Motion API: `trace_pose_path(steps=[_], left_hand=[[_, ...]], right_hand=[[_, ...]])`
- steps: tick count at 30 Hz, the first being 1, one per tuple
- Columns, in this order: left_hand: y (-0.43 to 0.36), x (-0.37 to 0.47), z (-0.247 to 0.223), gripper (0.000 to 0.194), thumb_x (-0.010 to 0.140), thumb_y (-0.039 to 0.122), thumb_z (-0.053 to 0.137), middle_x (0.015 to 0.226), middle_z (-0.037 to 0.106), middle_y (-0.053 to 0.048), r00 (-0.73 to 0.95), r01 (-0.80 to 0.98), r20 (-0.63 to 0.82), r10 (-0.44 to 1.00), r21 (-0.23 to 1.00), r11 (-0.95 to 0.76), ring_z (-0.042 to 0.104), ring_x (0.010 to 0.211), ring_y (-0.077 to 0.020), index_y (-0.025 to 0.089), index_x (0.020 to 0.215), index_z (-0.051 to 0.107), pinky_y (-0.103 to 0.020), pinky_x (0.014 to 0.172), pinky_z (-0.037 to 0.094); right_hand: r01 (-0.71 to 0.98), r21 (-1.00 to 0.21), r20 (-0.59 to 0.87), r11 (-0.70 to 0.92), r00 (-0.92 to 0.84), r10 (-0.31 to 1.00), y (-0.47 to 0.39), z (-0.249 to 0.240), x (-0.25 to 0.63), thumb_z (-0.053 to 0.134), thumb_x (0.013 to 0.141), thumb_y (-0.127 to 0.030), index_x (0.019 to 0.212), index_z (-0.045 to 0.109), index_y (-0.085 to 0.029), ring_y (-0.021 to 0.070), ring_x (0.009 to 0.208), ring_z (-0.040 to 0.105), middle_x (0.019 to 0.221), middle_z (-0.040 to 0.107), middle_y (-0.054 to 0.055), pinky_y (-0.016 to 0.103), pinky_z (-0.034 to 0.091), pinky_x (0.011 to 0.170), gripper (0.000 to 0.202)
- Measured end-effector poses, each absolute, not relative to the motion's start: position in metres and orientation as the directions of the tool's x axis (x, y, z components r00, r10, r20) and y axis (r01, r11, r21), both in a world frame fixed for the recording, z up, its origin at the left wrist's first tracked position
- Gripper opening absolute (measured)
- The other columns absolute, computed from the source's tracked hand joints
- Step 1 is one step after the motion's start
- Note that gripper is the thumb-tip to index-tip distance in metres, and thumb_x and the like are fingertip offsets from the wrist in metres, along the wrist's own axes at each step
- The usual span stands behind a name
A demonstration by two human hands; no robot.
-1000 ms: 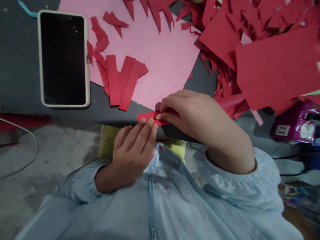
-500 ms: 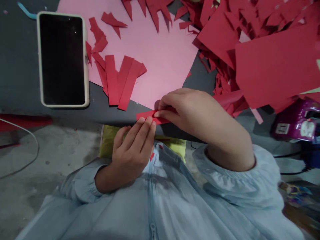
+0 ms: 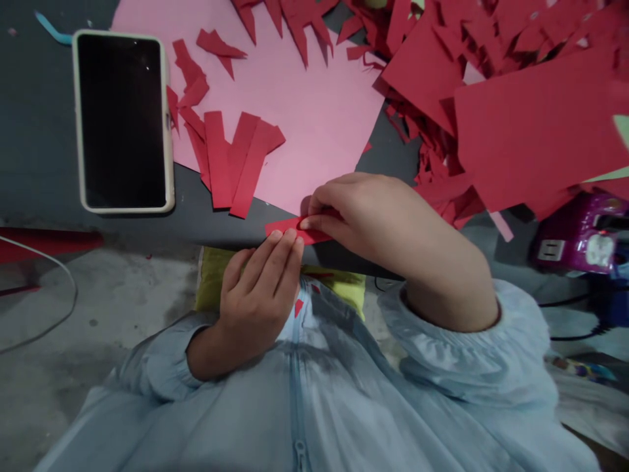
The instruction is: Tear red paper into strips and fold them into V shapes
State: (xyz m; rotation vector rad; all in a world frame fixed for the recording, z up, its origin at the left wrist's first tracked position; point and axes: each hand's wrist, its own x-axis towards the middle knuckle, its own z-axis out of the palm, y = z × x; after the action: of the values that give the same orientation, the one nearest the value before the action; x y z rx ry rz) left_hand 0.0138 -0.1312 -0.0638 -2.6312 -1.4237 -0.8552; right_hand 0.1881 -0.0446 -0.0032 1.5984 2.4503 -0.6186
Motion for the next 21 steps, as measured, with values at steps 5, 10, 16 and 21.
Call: trace_pose_path(steps=[5,10,16,21], left_hand=[[-0.130,0.016,-0.059,0.032,0.090,0.016,0.062,0.118,0.074,-0.008,0.442,0.801,0.444,0.780,0.196,-0.565,0.070,0.104,-0.0196,0.010,0.120,0.065,-0.032,0.091,0.042],[-0.131,0.021,-0.055,0.030,0.091,0.017,0.059,0.119,0.074,-0.007,0.432,0.834,0.417,0.800,0.153,-0.530,0.070,0.104,-0.0190,0.012,0.119,0.066,-0.031,0.088,0.041],[-0.132,0.023,-0.057,0.032,0.092,0.019,0.058,0.119,0.074,-0.008,0.433,0.843,0.417,0.799,0.126,-0.523,0.069,0.106,-0.0198,0.014,0.122,0.066,-0.032,0.091,0.042],[-0.131,0.023,-0.054,0.032,0.090,0.020,0.062,0.116,0.075,-0.009,0.451,0.841,0.399,0.798,0.111,-0.530,0.070,0.103,-0.0203,0.013,0.121,0.066,-0.033,0.091,0.041]], right_hand=[[0.910,-0.232,-0.363,0.344,-0.409,0.837,-0.045,0.001,0.188,0.051,0.092,-0.025,0.090,0.072,-0.019,0.0214,0.080,0.065,0.089,0.074,0.008,0.030,0.036,0.061,0.022],[0.930,-0.070,-0.360,0.360,-0.360,0.861,-0.048,0.009,0.202,0.053,0.092,-0.029,0.083,0.071,-0.021,0.0228,0.070,0.062,0.076,0.070,0.008,0.032,0.030,0.056,0.022],[0.956,0.040,-0.363,0.290,-0.257,0.896,-0.050,0.012,0.220,0.055,0.092,-0.036,0.068,0.062,-0.022,0.0192,0.057,0.051,0.065,0.062,0.006,0.032,0.027,0.052,0.029],[0.958,-0.014,-0.340,0.286,-0.274,0.900,-0.047,0.005,0.224,0.059,0.090,-0.036,0.067,0.062,-0.022,0.0204,0.059,0.053,0.066,0.062,0.006,0.032,0.026,0.051,0.027]])
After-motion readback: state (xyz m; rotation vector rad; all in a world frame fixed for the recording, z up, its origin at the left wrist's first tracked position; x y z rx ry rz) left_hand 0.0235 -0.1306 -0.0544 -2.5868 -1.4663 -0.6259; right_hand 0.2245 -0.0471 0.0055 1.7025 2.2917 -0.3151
